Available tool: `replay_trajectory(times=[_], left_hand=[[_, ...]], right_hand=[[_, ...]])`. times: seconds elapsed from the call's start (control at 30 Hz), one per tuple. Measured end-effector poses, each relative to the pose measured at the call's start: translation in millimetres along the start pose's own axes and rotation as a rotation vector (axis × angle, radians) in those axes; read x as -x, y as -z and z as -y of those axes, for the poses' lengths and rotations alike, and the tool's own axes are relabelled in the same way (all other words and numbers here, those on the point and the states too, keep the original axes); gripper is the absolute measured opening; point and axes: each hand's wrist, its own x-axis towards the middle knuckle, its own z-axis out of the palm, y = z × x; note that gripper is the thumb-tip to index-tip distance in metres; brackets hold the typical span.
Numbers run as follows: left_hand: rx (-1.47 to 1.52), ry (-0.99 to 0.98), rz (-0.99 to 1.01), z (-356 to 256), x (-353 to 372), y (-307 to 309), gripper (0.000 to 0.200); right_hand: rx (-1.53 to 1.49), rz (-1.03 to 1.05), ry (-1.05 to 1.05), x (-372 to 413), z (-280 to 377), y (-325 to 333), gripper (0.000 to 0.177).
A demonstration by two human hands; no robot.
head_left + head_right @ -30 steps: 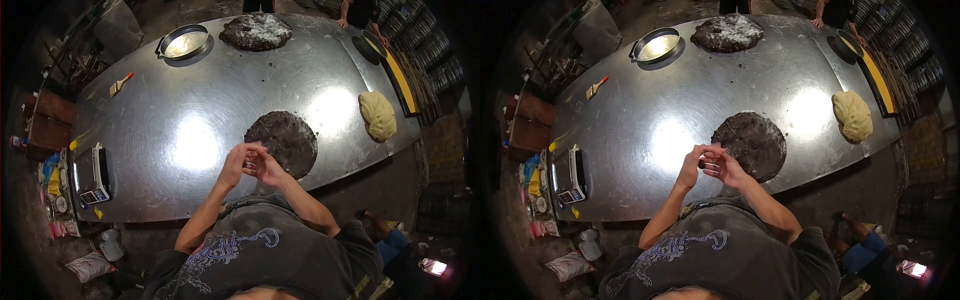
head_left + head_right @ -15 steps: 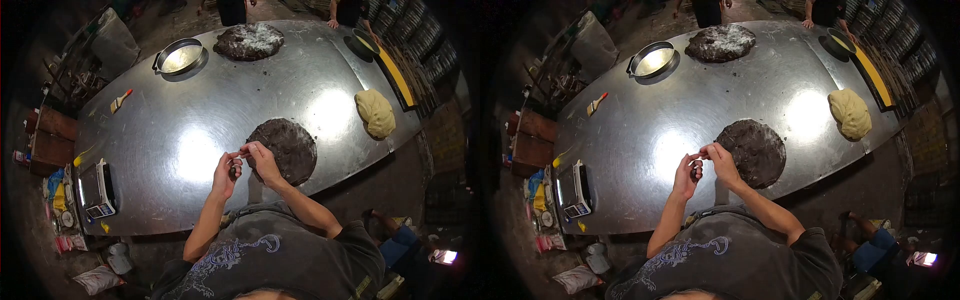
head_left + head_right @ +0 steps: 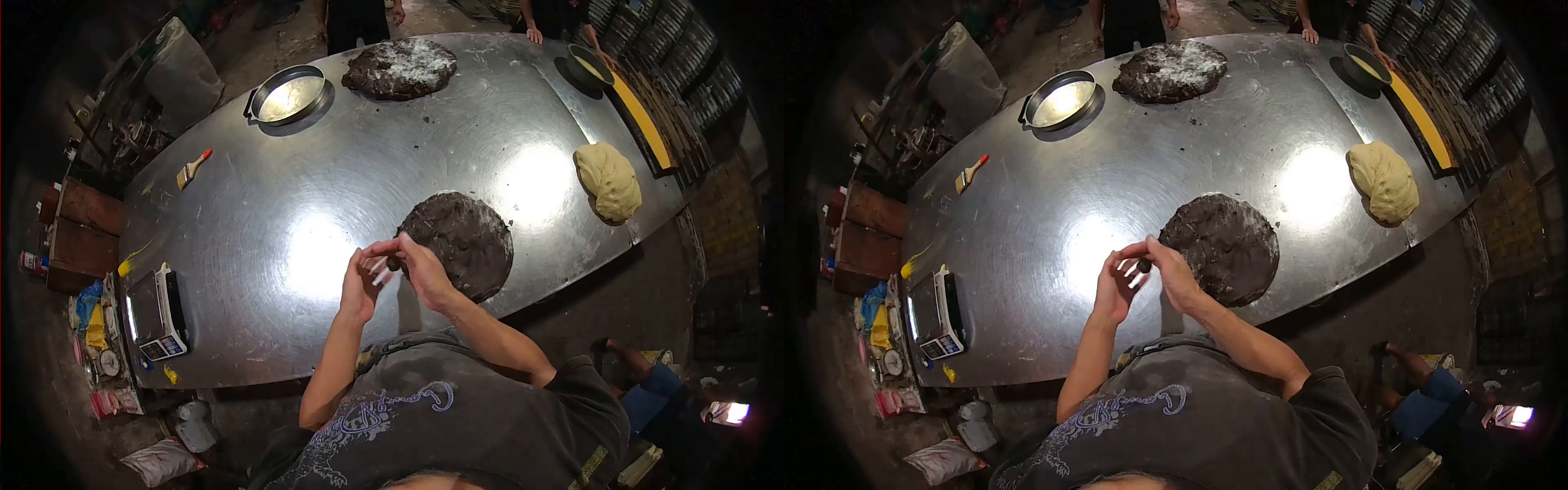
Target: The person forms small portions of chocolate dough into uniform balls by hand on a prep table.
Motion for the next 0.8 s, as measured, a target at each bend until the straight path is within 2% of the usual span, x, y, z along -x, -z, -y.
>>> replay_trajectory(times=[0.07,0.13,0.17,0.23,0.3,0.37,0.4,0.47,0.5,0.53,0.6,0.67,0.73,0.77,0.8], left_hand=[[0.232,0.161,0.172,-1,12,-9,0.050],[0.179,0.191,0.189,4,9,0,0.045],[0.164,0.154,0.156,10,1,11,0.040],[0.004,-0.049,0.150,0,7,-4,0.041],[-0.134,-0.267,0.186,-17,22,-36,0.046],[-0.385,-0.343,0.297,-35,36,-59,0.052],[-0.510,-0.376,0.350,-40,41,-67,0.055],[-0.529,-0.441,0.358,-40,40,-72,0.062],[-0.526,-0.476,0.339,-37,33,-66,0.062],[-0.525,-0.512,0.322,-34,25,-60,0.062],[-0.304,-0.350,0.182,-24,14,-43,0.057],[-0.078,-0.141,0.049,-15,2,-24,0.056],[0.219,0.081,0.064,-6,1,-16,0.054],[0.267,0.125,0.126,-3,3,-13,0.053],[0.318,0.166,0.188,-3,6,-13,0.051]], right_hand=[[-0.016,0.060,-0.085,7,34,-11,0.050],[0.147,-0.020,0.197,-1,40,-9,0.047],[0.122,-0.064,0.167,-3,38,-1,0.045],[0.060,-0.176,0.075,-4,26,15,0.039],[-0.210,-0.130,-0.130,1,-1,32,0.039],[-0.456,-0.063,-0.322,6,-24,45,0.041],[-0.507,-0.088,-0.370,11,-21,41,0.042],[-0.611,-0.138,-0.464,18,-15,30,0.043],[-0.591,-0.204,-0.472,18,-21,36,0.043],[-0.484,-0.192,-0.387,15,-24,39,0.043],[-0.275,-0.174,-0.215,10,-28,44,0.042],[-0.087,-0.026,-0.040,11,19,12,0.047],[0.093,0.088,0.070,11,42,-7,0.050],[0.071,0.029,-0.006,12,55,-15,0.052],[0.060,0.019,0.079,4,50,-8,0.050]])
